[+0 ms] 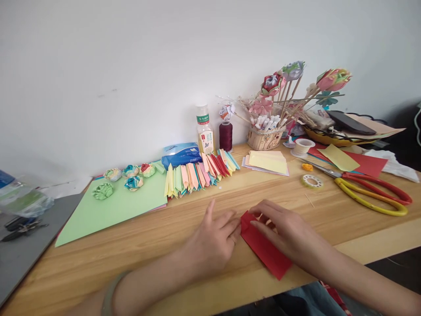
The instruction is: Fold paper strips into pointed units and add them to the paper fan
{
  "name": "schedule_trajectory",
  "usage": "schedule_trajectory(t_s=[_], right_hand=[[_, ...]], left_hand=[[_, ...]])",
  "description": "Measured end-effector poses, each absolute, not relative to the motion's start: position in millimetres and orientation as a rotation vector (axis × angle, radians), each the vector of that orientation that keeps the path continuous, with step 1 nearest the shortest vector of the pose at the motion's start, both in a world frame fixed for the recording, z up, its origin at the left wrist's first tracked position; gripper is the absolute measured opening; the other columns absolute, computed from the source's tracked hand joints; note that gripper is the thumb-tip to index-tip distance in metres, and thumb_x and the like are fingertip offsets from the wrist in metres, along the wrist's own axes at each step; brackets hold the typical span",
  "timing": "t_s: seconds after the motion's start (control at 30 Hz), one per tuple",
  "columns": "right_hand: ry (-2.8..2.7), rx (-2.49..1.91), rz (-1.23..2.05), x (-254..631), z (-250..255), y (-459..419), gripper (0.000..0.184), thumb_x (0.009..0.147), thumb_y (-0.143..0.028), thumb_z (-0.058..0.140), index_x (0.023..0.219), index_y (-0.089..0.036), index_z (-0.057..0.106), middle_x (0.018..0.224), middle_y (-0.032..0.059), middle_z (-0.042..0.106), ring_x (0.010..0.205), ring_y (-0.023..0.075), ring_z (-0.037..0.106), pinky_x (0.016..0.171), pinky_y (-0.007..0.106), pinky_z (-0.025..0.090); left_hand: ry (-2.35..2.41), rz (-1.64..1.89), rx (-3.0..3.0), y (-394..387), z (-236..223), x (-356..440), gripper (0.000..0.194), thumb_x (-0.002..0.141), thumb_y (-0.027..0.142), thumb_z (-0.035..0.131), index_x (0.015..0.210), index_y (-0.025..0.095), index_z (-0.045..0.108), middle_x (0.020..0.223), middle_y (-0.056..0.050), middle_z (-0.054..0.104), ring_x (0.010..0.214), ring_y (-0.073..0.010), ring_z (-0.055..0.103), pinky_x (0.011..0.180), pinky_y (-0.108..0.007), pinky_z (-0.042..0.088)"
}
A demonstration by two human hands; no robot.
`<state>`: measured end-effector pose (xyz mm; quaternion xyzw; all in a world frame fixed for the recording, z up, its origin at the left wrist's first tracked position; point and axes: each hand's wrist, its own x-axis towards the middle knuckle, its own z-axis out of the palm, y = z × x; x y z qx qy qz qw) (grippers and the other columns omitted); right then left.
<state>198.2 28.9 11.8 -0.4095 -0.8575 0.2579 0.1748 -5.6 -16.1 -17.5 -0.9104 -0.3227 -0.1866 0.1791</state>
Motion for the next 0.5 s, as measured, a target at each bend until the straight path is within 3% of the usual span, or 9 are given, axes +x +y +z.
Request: schedule_trajectory(t_s=[0.07, 0.17, 0.37, 0.5], right_hand=[[-2.430, -1.231, 0.453, 202.1, 1.0, 31.6, 0.022, 0.089, -0.028, 0.042, 0.100, -0.015, 0.057, 0.096, 0.0100, 0.060, 0.076, 0.0214, 0.062, 0.067, 0.035, 0.048], [-2.500, -1.233, 0.389, 204.3, -7.6, 33.0, 0.019, 0.087, -0.024, 0.047, 0.100, -0.015, 0.057, 0.091, 0.0087, 0.060, 0.076, 0.0221, 0.061, 0.066, 0.034, 0.047], [-2.443, -1.363, 0.606, 199.1, -0.8, 31.4, 0.007, 0.082, -0.017, 0.051, 0.077, -0.019, 0.054, 0.069, 0.0013, 0.060, 0.060, 0.0162, 0.057, 0.054, 0.026, 0.041], [-2.365, -1.388, 0.668, 199.2, -0.7, 30.9, 0.011, 0.079, -0.017, 0.054, 0.089, -0.018, 0.058, 0.080, 0.0039, 0.063, 0.070, 0.0183, 0.059, 0.061, 0.029, 0.044]], left_hand=[[-0.815, -0.490, -2.554, -16.8, -15.9, -2.8, 0.029, 0.091, 0.007, 0.038, 0.093, 0.008, 0.067, 0.112, -0.012, 0.064, 0.118, -0.0275, 0.046, 0.109, -0.059, 0.005], [-0.782, -0.499, -2.559, -16.9, -15.4, -0.2, 0.029, 0.089, 0.005, 0.040, 0.081, 0.009, 0.068, 0.109, -0.013, 0.065, 0.112, -0.0265, 0.051, 0.108, -0.057, 0.013], [-1.004, -0.728, -2.721, -11.3, -19.3, -5.7, 0.034, 0.092, 0.009, 0.032, 0.111, 0.010, 0.060, 0.108, -0.006, 0.067, 0.106, -0.0215, 0.054, 0.108, -0.051, 0.021], [-0.987, -0.693, -2.716, -8.9, -20.9, -8.6, 0.032, 0.096, 0.011, 0.033, 0.108, 0.014, 0.062, 0.109, -0.003, 0.067, 0.110, -0.0220, 0.052, 0.108, -0.050, 0.022]])
